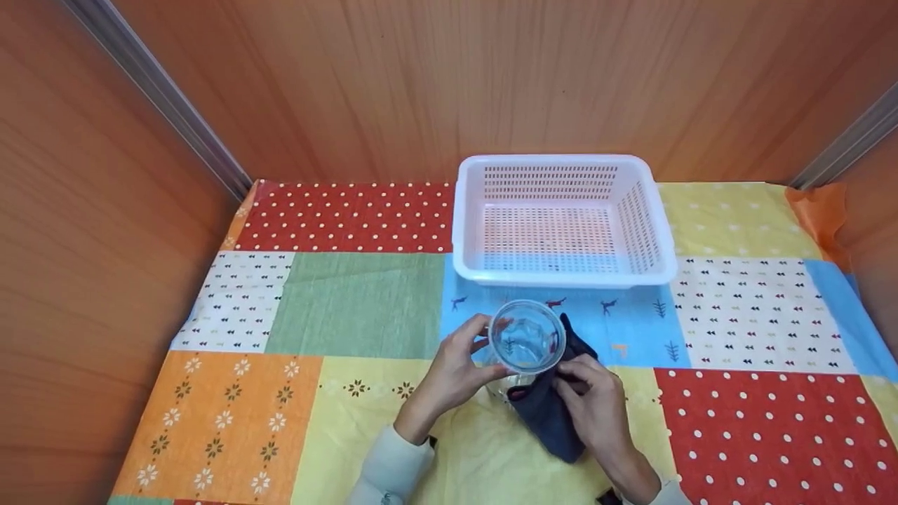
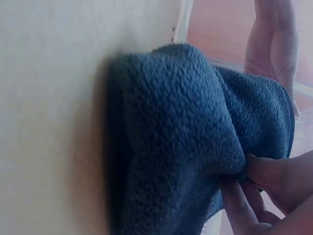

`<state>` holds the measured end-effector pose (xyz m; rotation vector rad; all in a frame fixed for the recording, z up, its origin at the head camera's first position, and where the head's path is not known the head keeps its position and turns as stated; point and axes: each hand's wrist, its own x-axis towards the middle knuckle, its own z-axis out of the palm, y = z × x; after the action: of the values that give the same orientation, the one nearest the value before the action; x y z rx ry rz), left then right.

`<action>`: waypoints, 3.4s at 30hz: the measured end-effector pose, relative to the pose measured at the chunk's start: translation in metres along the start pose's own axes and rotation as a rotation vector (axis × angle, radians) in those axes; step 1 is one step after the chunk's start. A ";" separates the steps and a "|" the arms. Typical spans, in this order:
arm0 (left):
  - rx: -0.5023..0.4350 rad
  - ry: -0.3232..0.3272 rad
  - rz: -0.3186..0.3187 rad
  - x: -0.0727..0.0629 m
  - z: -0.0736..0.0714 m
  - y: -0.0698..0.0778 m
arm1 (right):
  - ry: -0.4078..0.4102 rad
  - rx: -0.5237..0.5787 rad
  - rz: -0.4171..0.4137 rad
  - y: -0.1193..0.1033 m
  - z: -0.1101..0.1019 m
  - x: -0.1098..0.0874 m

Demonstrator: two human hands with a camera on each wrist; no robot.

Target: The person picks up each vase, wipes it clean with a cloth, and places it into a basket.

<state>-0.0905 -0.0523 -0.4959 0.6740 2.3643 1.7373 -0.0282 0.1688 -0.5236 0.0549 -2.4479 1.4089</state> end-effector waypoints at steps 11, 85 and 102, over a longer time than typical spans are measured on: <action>0.069 0.028 0.068 -0.001 0.001 -0.001 | 0.049 0.124 -0.074 -0.021 -0.005 0.010; 0.021 -0.009 -0.047 0.005 -0.002 0.003 | -0.013 0.107 -0.033 -0.017 -0.008 0.014; 0.024 0.000 -0.033 0.004 0.000 0.003 | -0.092 0.034 0.055 0.010 -0.003 0.010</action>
<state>-0.0932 -0.0500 -0.4929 0.6343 2.3859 1.6980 -0.0390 0.1779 -0.5276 0.0622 -2.5179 1.5025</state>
